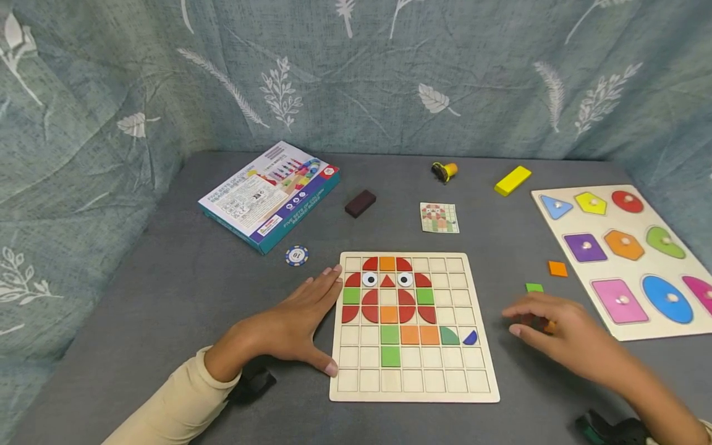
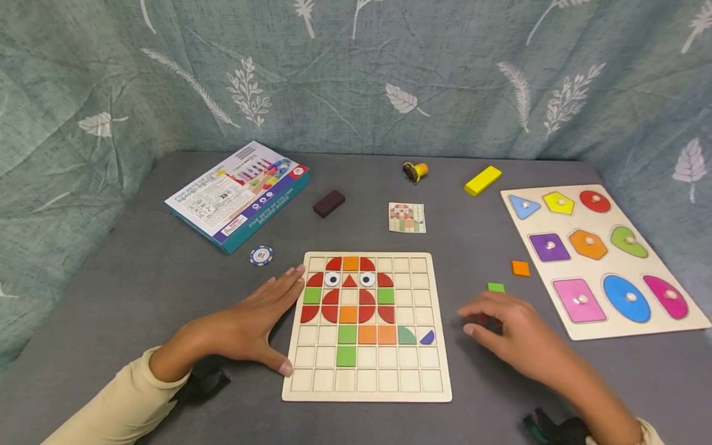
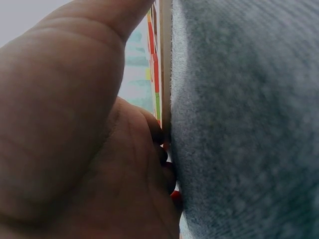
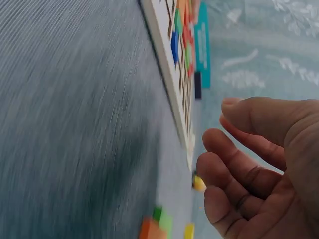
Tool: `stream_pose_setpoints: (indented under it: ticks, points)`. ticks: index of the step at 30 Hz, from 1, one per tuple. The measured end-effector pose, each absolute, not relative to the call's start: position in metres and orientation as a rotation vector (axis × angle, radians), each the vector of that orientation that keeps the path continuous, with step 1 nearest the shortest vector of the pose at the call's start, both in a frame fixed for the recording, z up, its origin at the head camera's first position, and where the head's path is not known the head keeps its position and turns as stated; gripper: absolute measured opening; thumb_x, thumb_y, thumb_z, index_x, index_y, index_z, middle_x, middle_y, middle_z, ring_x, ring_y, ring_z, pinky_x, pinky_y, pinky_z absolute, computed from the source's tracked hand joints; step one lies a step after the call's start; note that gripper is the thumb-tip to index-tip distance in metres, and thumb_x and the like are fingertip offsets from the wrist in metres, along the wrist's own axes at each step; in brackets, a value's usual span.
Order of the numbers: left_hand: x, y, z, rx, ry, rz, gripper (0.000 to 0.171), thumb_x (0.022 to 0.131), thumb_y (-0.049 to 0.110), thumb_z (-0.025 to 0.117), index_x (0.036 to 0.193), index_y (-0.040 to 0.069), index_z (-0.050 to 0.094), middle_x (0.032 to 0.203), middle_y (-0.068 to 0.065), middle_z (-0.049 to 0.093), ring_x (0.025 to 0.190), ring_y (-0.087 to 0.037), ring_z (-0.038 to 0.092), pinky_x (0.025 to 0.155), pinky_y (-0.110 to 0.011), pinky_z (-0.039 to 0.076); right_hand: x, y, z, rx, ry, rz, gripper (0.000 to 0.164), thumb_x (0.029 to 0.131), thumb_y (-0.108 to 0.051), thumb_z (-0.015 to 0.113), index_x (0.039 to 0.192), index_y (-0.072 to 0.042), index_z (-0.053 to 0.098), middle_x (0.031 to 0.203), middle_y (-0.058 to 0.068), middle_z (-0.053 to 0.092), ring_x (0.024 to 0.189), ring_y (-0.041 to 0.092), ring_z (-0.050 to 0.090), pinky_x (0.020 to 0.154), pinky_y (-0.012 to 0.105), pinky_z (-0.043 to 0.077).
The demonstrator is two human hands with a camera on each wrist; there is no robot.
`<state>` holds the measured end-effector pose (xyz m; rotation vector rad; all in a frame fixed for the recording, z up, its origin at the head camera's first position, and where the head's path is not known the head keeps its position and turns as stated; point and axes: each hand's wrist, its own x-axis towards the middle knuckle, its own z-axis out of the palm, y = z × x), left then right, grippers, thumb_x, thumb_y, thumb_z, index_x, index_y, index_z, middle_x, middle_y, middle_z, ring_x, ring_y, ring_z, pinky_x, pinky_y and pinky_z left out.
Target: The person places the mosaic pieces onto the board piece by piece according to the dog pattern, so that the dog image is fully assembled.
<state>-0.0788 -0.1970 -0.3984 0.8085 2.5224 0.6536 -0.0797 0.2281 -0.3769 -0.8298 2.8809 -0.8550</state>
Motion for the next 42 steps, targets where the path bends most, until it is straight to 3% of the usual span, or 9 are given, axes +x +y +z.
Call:
stream_pose_setpoints:
  ticks: [5, 11, 16, 35, 42]
  points:
    - [-0.079, -0.196, -0.397, 0.809, 2.520, 0.647, 0.135, 0.064, 0.067, 0.079, 0.155, 0.002, 0.004, 0.162, -0.010, -0.007, 0.147, -0.027, -0.007, 0.116, -0.049, 0.001, -0.078, 0.253, -0.378, -0.732, 2.977, -0.762, 0.029, 0.078, -0.012, 0.082, 0.105, -0.019, 0.073, 0.092, -0.010, 0.060, 0.074, 0.003, 0.050, 0.058, 0.023, 0.044]
    - [-0.080, -0.196, -0.396, 0.821, 2.533, 0.620, 0.135, 0.064, 0.068, 0.078, 0.155, 0.002, 0.003, 0.162, -0.009, -0.008, 0.147, -0.025, -0.008, 0.116, -0.047, 0.000, -0.077, 0.275, -0.384, -0.668, 3.090, -0.619, 0.038, 0.068, -0.007, 0.087, 0.103, -0.014, 0.073, 0.100, 0.000, 0.065, 0.074, 0.006, 0.049, 0.057, 0.024, 0.044]
    - [-0.081, -0.194, -0.394, 0.842, 2.537, 0.616, 0.134, 0.065, 0.067, 0.078, 0.156, 0.002, 0.004, 0.162, -0.009, -0.007, 0.147, -0.025, -0.007, 0.116, -0.048, 0.001, -0.074, 0.288, -0.390, -0.648, 3.130, -0.593, 0.041, 0.064, -0.005, 0.089, 0.100, -0.012, 0.072, 0.094, -0.003, 0.062, 0.073, 0.005, 0.045, 0.055, 0.022, 0.041]
    - [-0.077, -0.199, -0.397, 0.821, 2.541, 0.632, 0.134, 0.065, 0.068, 0.078, 0.156, 0.003, 0.004, 0.162, -0.010, -0.007, 0.147, -0.026, -0.007, 0.116, -0.049, 0.002, -0.083, 0.283, -0.398, -0.646, 3.021, -0.622, 0.032, 0.070, -0.005, 0.086, 0.099, -0.008, 0.074, 0.087, -0.009, 0.058, 0.070, 0.000, 0.046, 0.056, 0.021, 0.043]
    - [-0.076, -0.198, -0.397, 0.814, 2.539, 0.626, 0.134, 0.064, 0.068, 0.078, 0.156, 0.004, 0.004, 0.162, -0.009, -0.007, 0.147, -0.024, -0.007, 0.116, -0.047, 0.002, -0.086, 0.279, -0.398, -0.647, 3.012, -0.566, 0.023, 0.071, -0.003, 0.084, 0.088, -0.013, 0.073, 0.085, -0.008, 0.056, 0.067, 0.000, 0.044, 0.053, 0.023, 0.041]
